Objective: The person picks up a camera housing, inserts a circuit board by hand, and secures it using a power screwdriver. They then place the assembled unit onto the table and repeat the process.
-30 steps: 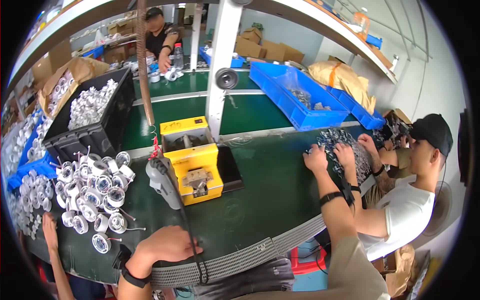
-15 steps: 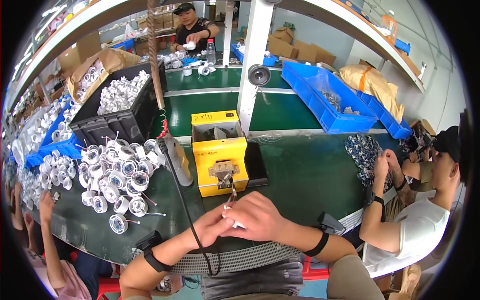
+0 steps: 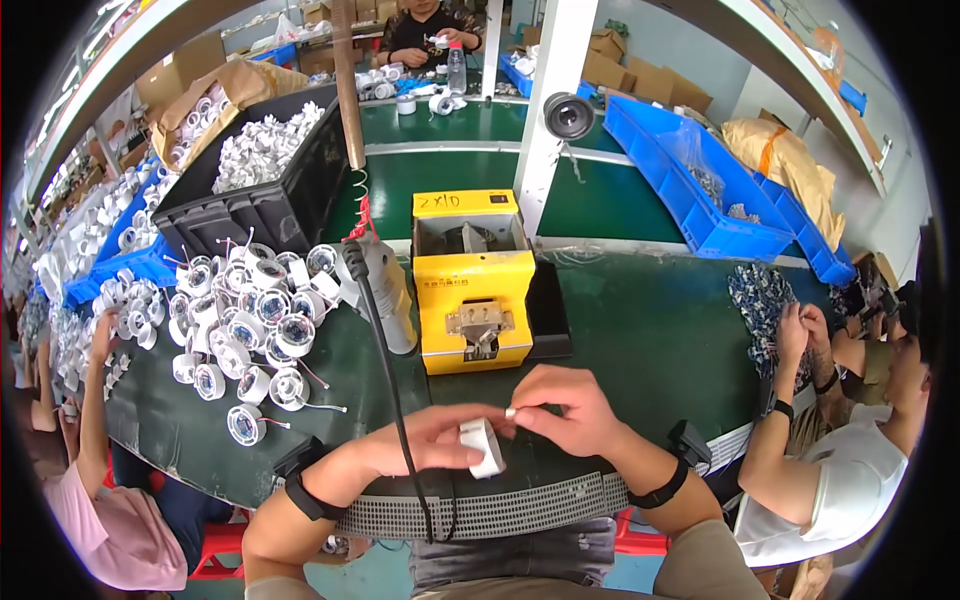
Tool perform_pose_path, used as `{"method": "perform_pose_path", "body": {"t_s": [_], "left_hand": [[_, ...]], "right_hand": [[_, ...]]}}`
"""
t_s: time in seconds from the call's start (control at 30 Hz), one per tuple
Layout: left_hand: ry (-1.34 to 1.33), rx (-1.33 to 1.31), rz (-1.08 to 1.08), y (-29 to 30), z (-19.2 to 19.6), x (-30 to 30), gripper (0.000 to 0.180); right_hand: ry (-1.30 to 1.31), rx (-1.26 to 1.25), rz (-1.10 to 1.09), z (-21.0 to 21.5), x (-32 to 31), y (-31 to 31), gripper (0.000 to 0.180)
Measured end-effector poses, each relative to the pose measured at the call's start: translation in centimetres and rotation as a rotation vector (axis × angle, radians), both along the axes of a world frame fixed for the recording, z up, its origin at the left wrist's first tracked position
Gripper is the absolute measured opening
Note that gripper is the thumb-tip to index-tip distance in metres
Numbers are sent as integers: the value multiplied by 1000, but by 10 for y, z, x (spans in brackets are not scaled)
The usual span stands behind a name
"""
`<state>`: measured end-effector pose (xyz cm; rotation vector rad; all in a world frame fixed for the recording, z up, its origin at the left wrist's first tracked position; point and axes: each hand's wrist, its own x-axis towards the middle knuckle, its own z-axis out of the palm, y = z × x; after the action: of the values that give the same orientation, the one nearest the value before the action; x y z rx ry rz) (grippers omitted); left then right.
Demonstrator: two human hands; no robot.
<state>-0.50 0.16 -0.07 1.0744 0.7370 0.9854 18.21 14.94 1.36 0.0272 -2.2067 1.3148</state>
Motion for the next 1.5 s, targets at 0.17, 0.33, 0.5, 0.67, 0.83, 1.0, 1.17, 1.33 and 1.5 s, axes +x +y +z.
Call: {"method": "perform_pose_path", "body": {"t_s": [0.17,0.33,0.5,0.67,0.83,1.0,1.17,1.33,1.5], "left_hand": [[-345,-111,252,3,2,6,59],[-408,-167,304,2,3,7,57],[-425,-204,312,4,1,8,56],[-329,-156,305,5,-5,9,59],[-288,-117,325,5,-6,6,49],[-339,-60,422,3,-13,7,34],[-425,7,495,6,-12,7,33],[-420,44,547,6,-3,12,36],[-426,38,568,7,-9,11,37]], "right_hand": [[-91,-164,16,-9,3,1,10],[-153,-1,-57,-10,0,-7,11],[-160,31,-130,-15,-2,-13,12],[-22,241,-157,-5,-3,-21,12],[-115,108,-218,-10,-2,-22,11],[-236,-318,-201,-2,-5,-23,20],[-13,25,-336,0,-2,-8,21],[-127,-530,-169,-7,-1,-6,16],[-35,-723,-4,-14,-6,-12,22]]}}
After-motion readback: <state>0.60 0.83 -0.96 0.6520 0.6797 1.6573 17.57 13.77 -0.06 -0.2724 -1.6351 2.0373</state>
